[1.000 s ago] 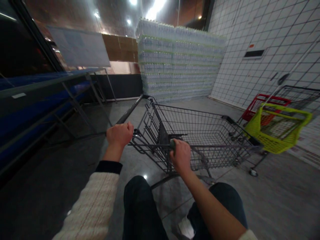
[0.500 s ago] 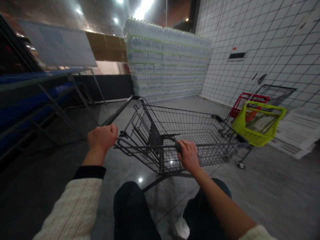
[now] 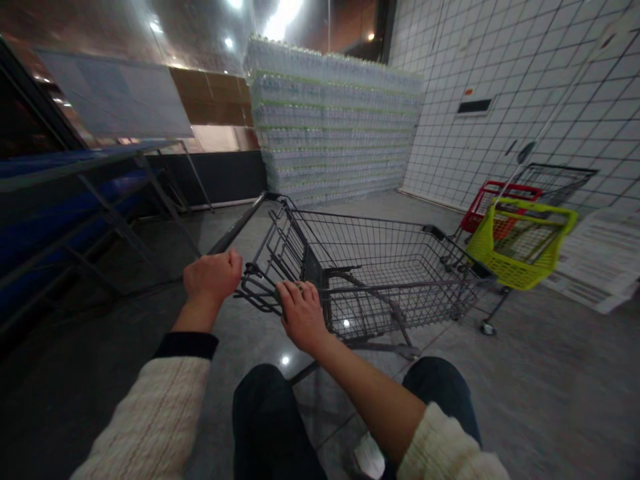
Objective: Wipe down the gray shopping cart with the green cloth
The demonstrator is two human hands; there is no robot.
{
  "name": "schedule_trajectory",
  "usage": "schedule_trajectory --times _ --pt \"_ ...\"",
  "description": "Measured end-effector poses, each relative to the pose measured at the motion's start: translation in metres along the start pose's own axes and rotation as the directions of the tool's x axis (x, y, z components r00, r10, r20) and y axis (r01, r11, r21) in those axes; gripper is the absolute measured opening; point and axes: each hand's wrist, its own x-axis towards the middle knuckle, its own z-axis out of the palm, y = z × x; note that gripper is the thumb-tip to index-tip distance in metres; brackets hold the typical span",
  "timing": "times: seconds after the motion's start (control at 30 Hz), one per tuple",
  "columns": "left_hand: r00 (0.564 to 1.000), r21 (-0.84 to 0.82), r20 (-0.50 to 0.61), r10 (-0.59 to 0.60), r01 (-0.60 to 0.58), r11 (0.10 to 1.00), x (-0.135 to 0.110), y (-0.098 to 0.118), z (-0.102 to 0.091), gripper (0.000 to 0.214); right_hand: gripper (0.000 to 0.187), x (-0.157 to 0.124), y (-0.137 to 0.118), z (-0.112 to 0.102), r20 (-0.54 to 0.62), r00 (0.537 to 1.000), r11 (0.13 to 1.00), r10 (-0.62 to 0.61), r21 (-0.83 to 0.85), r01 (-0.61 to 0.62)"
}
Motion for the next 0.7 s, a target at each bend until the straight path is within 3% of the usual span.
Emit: schedule_trajectory --times 0.1,0.27,0.37,0.47,0.6,0.7 --pt "1.0 -0.007 0.001 -0.004 0.004 1.0 -0.002 -0.001 -0.002 0.067 0.06 -0.013 0.03 -0.012 0.033 0.996 0.996 -0.084 -0.022 0.085" --pt "1.0 -0.05 -0.024 0.003 -0.005 0.999 -0.005 0.0 -0.004 0.065 0.058 -0.063 0.115 -0.044 -0.034 0.999 0.985 0.013 -0.169 -0.019" --pt "0.999 -0.084 -0.044 0.008 -0.012 0.996 -0.006 0.001 -0.002 0.065 0.055 -0.082 0.14 -0.054 -0.108 0.993 0.982 0.038 -0.178 -0.057" --pt "0.999 -0.1 -0.051 0.013 -0.018 0.995 -0.008 0.002 -0.002 0.064 0.05 -0.08 0.124 -0.054 -0.151 0.988 0.989 0.031 -0.138 -0.052" --pt "0.998 -0.1 -0.059 0.033 -0.039 0.994 -0.012 0.004 -0.004 0.064 0.039 -0.042 0.054 -0.036 -0.114 0.976 0.982 -0.184 0.025 0.188" --pt "0.997 -0.088 -0.066 0.048 -0.054 0.995 -0.016 0.005 -0.006 0.064 0.032 -0.007 0.004 -0.009 -0.158 0.936 0.948 -0.314 0.0 0.318"
